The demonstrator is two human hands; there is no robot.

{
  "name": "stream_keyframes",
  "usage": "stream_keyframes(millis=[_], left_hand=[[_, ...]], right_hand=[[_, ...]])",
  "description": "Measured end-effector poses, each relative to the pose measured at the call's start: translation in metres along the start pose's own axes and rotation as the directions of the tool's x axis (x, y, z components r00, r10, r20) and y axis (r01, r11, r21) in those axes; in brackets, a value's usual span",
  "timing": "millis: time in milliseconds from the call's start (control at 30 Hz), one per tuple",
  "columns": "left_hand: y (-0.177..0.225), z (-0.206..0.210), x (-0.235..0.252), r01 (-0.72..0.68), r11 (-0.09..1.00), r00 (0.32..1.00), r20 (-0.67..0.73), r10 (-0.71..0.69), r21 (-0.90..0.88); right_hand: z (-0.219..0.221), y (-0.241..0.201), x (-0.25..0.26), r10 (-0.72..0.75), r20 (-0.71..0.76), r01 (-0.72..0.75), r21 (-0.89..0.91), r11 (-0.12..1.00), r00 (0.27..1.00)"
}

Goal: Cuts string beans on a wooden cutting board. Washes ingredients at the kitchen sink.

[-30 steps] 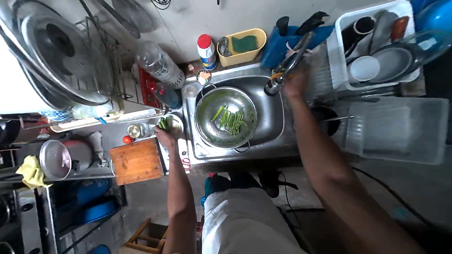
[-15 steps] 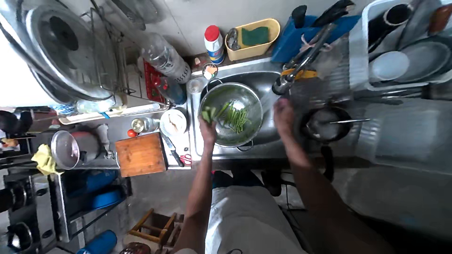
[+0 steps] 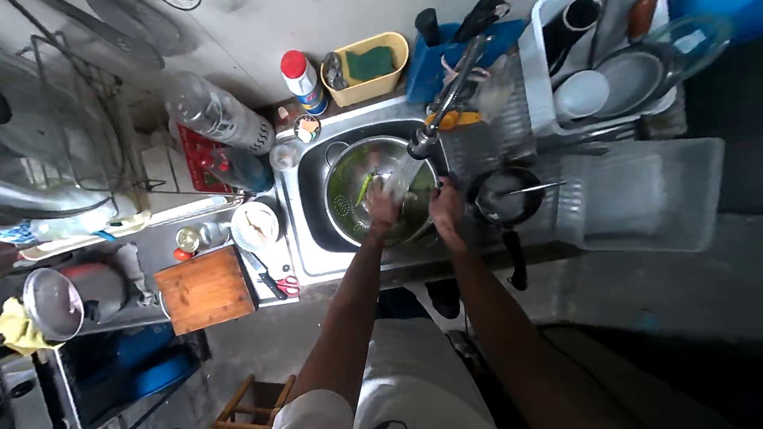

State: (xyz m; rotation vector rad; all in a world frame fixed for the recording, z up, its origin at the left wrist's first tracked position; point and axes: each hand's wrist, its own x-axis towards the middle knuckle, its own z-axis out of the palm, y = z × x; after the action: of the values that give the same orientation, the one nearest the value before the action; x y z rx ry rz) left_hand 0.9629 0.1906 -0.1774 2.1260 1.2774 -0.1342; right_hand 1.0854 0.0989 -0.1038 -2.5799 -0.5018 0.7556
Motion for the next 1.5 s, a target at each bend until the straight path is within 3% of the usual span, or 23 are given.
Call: stream_keyframes(millis=[67,133,233,300,333,400,467,500,533,567,600,667,700,767,867,967,1067,1167,1267,1333,1500], left_hand=[[0.003,0.000,-0.005,0.082,0.995,0.995,0.055,-0.085,0.056],[-0.007,0.011,-0.012,-0.025,0.993,0.998,0.054,0.018,0.118],[-0.019,0.008,-0.020,0.034,0.992,0.998,-0.049,-0.028,0.125],[-0.008,-0.012,-0.037,0.080,0.992,0.997,-0.023,-0.078,0.096],[-0.003,-0.020,-0.044,0.075,0.995,0.997,-0.001,-0.075,0.063],[-0.004,-0.018,-0.043,0.087,0.993,0.996,-0.013,-0.088,-0.080],[-0.012,-0.006,-0.024,0.186,0.945,0.978,-0.045,-0.205,-0.268],[-0.013,-0.005,-0.014,0.264,0.901,0.956,-0.029,-0.291,-0.344],[-0.014,-0.006,-0.006,0.317,0.870,0.938,-0.011,-0.347,-0.378],[-0.014,-0.007,0.000,0.329,0.855,0.933,0.000,-0.359,-0.400],[-0.016,-0.005,0.005,0.312,0.832,0.939,0.017,-0.342,-0.458],[-0.020,-0.001,0.010,0.288,0.750,0.944,0.043,-0.328,-0.595],[-0.022,-0.002,0.012,0.285,0.695,0.938,0.043,-0.344,-0.660],[-0.027,-0.001,0.015,0.330,0.605,0.917,0.094,-0.388,-0.724],[-0.028,-0.003,0.024,0.396,0.607,0.901,0.164,-0.402,-0.689],[-0.019,-0.015,0.025,0.421,0.663,0.905,0.243,-0.348,-0.619],[-0.010,-0.023,0.025,0.444,0.722,0.895,0.296,-0.332,-0.531],[-0.004,-0.017,0.023,0.466,0.630,0.885,0.322,-0.337,-0.621],[-0.006,-0.013,0.017,0.405,0.480,0.908,0.279,-0.314,-0.778],[-0.017,-0.013,0.015,0.317,0.437,0.941,0.219,-0.259,-0.842],[-0.045,-0.013,0.020,0.235,0.578,0.966,0.119,-0.232,-0.782]], right_hand=[[-0.003,0.003,-0.001,0.005,-0.028,-0.004,0.010,1.000,1.000],[-0.009,0.002,-0.016,-0.024,-0.052,0.024,0.000,1.000,0.998],[-0.008,0.002,-0.028,-0.225,-0.111,0.224,-0.017,0.974,0.968],[0.003,0.004,-0.025,-0.353,-0.061,0.357,0.077,0.931,0.933],[0.011,-0.001,-0.017,-0.367,0.008,0.358,0.205,0.911,0.930],[0.029,-0.019,0.002,-0.240,0.246,0.075,0.536,0.841,0.939],[0.039,-0.037,0.011,-0.094,0.454,-0.320,0.745,0.585,0.886],[0.042,-0.044,0.015,-0.065,0.523,-0.447,0.781,0.437,0.850],[0.047,-0.049,0.021,-0.076,0.559,-0.508,0.795,0.332,0.825],[0.051,-0.052,0.025,-0.114,0.568,-0.513,0.800,0.312,0.815],[0.052,-0.053,0.028,-0.132,0.549,-0.468,0.795,0.386,0.825],[0.048,-0.053,0.026,-0.057,0.403,-0.249,0.664,0.705,0.914],[0.045,-0.052,0.025,-0.002,0.276,-0.140,0.493,0.859,0.961],[0.045,-0.049,0.019,0.055,0.102,-0.069,0.143,0.987,0.993],[0.060,-0.044,0.019,0.098,0.128,-0.102,0.019,0.995,0.987],[0.086,-0.027,0.034,0.039,0.210,-0.087,0.225,0.971,0.977],[0.086,-0.023,0.038,0.052,0.389,-0.227,0.418,0.880,0.920],[0.080,-0.021,0.038,0.056,0.495,-0.335,0.496,0.801,0.867],[0.075,-0.014,0.040,-0.016,0.467,-0.260,0.520,0.814,0.884],[0.068,-0.012,0.039,-0.048,0.430,-0.210,0.532,0.820,0.902],[0.066,-0.011,0.039,-0.099,0.298,0.001,0.314,0.950,0.949]])
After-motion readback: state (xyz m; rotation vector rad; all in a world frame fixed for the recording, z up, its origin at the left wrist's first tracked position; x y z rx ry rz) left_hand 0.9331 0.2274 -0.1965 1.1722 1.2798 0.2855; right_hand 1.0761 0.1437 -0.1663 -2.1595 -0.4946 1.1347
